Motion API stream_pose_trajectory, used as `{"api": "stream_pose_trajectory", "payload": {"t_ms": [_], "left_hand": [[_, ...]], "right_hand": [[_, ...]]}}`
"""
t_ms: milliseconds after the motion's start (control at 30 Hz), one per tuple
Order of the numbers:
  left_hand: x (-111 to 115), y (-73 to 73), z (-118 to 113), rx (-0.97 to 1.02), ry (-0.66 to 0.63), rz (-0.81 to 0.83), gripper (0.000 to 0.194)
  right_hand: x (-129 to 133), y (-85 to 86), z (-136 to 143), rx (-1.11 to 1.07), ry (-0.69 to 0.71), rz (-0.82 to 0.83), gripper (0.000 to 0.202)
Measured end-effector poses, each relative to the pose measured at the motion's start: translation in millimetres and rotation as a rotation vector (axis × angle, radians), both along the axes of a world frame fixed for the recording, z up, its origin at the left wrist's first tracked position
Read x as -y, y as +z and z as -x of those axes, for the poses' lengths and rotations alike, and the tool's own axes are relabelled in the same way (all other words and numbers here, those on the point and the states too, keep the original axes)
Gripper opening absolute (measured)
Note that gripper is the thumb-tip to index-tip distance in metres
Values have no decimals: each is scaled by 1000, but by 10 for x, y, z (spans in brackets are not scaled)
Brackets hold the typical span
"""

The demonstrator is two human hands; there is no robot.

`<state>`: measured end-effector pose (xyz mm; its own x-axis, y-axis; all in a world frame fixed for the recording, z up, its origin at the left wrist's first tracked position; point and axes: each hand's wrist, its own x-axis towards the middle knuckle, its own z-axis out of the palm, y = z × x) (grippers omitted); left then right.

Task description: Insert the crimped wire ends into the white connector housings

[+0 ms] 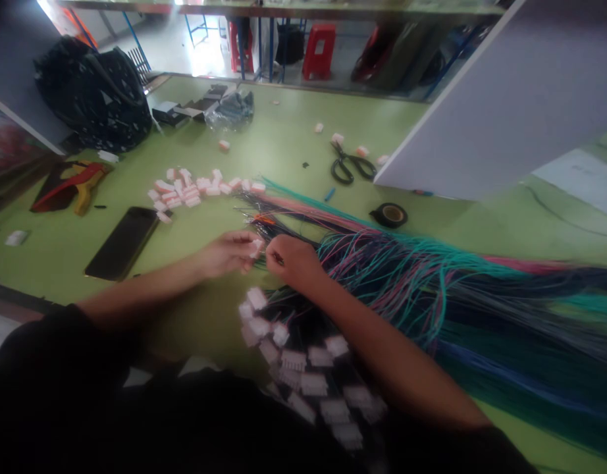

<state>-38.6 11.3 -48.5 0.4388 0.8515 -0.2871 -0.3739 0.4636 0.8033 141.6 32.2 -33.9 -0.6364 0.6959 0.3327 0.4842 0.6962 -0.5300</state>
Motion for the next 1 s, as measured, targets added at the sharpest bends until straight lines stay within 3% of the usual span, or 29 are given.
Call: {"api": "stream_pose_trajectory", "payload": {"t_ms": [367, 533, 667, 833, 1000], "left_hand": [[-1, -56, -47, -20, 34, 13, 38], [-4, -87, -45, -44, 33, -4, 36], [22, -81, -84, -79, 23, -54, 41], [44, -45, -31, -76, -54, -85, 45], [17, -69, 78, -25, -201, -131, 38]], "right_hand": [[-20, 4, 28, 21, -35, 151, 13], [-39, -8, 33, 23, -73, 170, 13], [-12, -26, 48, 46, -50, 175, 16], [-133, 82, -57, 67, 35, 352, 18], [-341, 223, -285, 212, -172, 208, 17]]}}
